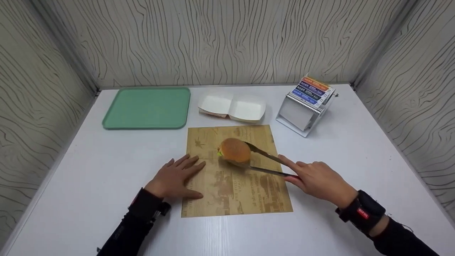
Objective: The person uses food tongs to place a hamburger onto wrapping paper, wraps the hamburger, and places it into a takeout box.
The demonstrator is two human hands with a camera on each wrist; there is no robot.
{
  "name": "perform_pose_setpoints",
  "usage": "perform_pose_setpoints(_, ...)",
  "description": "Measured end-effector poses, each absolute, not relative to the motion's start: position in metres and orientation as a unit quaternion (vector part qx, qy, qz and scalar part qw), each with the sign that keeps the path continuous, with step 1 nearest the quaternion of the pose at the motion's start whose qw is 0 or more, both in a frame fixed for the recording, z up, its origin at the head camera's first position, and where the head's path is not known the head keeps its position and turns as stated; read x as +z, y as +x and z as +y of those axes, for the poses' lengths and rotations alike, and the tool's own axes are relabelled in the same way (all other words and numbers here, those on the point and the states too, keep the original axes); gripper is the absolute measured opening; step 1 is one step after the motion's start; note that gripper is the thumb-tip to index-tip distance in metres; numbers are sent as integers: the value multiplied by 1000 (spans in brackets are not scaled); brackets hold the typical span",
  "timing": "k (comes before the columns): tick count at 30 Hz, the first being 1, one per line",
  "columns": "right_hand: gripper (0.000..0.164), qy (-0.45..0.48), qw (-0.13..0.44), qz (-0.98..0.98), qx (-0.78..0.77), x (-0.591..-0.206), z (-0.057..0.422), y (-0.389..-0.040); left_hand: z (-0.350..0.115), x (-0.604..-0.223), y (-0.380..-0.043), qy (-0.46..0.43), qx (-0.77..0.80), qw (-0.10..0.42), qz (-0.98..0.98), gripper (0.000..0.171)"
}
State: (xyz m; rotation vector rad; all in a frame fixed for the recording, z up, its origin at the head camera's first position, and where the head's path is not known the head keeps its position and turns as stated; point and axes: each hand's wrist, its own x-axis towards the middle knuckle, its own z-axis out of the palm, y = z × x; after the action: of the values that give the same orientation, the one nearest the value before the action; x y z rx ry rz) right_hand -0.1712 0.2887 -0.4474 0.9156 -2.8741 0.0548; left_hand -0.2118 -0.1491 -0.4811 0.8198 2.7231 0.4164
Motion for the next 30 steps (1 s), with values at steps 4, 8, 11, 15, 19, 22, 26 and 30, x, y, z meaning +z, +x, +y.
perform_pose_setpoints(4,58,310,51,-949,12,-453,294,-166,-148,-482,-212,281,147,136,938,97)
perform_pose_setpoints(8,59,314,46,-948,23,-455,296,-164,-149,-481,-211,280,151,135,938,96)
perform_pose_setpoints(11,62,313,42,-948,34,-456,298,-165,-149,-480,-210,281,155,134,938,96)
perform_pose_setpoints(15,65,304,29,-951,53,-459,301,-165,-149,-479,-210,284,154,133,937,96)
perform_pose_setpoints(19,66,297,28,-952,66,-458,303,-164,-149,-479,-210,291,150,127,936,96)
perform_pose_setpoints(22,66,299,36,-951,68,-455,304,-164,-150,-478,-211,294,147,125,936,96)
perform_pose_setpoints(26,66,301,32,-951,66,-449,301,-165,-150,-477,-212,295,146,125,936,96)
perform_pose_setpoints(30,66,296,15,-953,62,-445,299,-168,-150,-477,-211,292,148,124,937,96)
